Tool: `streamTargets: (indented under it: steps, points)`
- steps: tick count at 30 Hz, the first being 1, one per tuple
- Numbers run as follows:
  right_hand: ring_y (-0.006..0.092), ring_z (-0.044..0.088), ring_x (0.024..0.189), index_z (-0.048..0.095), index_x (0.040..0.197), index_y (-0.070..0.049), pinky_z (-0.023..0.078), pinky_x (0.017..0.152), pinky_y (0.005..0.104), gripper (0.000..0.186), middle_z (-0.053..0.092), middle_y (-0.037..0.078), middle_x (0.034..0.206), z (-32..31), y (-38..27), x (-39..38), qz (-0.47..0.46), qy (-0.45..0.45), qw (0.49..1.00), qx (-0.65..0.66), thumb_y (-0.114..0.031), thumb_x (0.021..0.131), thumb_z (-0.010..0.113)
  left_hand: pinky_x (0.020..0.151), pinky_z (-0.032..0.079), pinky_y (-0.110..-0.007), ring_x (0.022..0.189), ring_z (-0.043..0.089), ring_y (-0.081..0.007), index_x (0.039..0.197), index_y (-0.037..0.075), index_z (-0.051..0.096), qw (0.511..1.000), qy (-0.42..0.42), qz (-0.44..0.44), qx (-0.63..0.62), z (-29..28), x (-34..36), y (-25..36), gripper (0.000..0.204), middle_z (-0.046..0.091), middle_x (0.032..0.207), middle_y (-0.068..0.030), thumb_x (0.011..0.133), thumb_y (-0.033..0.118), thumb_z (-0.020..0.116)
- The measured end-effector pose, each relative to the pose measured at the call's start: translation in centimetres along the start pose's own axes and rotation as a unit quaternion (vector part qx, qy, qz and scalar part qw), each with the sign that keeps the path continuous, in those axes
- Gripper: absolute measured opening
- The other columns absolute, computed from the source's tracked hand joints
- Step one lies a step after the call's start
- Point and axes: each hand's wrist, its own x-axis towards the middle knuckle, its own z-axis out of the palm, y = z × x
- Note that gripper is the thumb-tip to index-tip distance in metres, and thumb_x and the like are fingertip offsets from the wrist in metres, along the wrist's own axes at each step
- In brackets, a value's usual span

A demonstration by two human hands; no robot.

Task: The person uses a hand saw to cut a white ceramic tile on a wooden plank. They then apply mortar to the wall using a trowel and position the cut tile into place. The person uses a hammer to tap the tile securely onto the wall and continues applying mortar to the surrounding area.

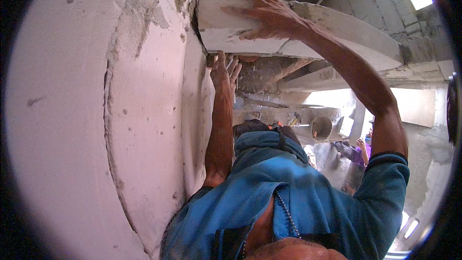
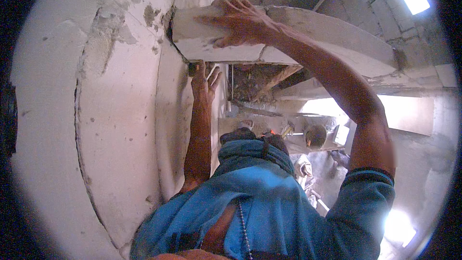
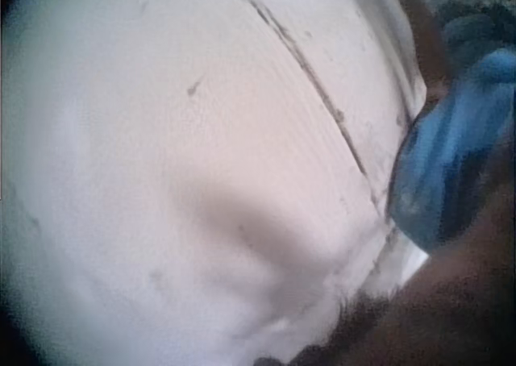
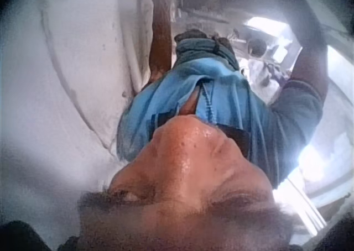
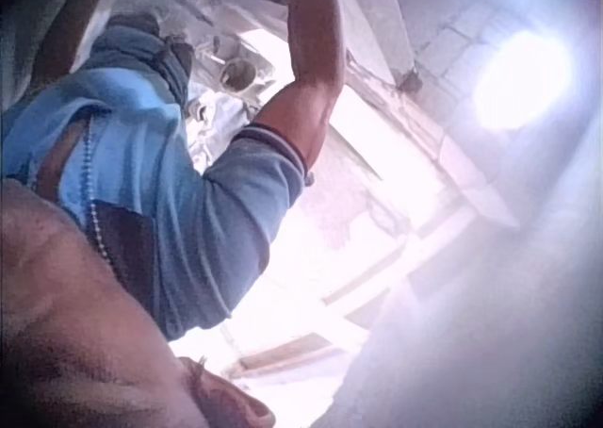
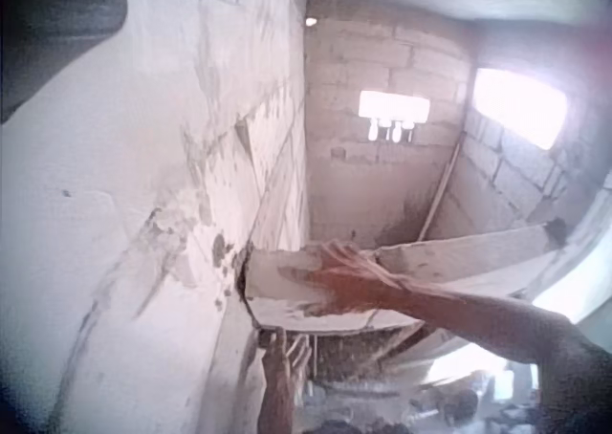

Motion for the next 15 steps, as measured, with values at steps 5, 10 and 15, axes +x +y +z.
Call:
streamTargets:
  steps: [5,10,15]
  points:
    - [0.0420,0.041,0.134,0.046,0.144,-0.012,0.029,0.112,0.0579,0.058,0.044,0.021,0.145,0.1,-5.4,-0.7,0.068,0.006,0.980,-0.188,-0.037,0.092,0.053,0.094,0.048,-0.042,0.108,0.057,-0.0258,0.129,-0.004,0.048,0.934,0.022,0.297,0.196,1.3,-5.2,0.8,0.048,0.055,0.123,-0.0203,0.100,0.033,0.058]
    - [0.0350,0.036,0.139,0.043,0.142,-0.002,0.024,0.118,0.0506,0.058,0.043,0.019,0.146,2.7,-10.7,-2.4,0.190,0.175,0.962,-0.088,-0.019,0.088,0.056,0.099,0.041,-0.044,0.113,0.054,-0.0336,0.125,-0.008,0.050,0.792,0.025,0.526,0.309,4.3,-8.4,5.1,0.045,0.053,0.125,-0.0259,0.105,0.031,0.044]
    - [0.0315,0.034,0.141,0.047,0.138,-0.003,0.024,0.119,0.0460,0.053,0.041,0.016,0.149,3.9,-9.9,-2.8,0.189,0.217,0.955,-0.070,-0.020,0.089,0.058,0.109,0.032,-0.053,0.124,0.049,-0.0431,0.130,-0.008,0.051,0.622,-0.036,0.648,0.438,8.0,-5.0,7.8,0.044,0.051,0.134,-0.0277,0.104,0.027,0.042]
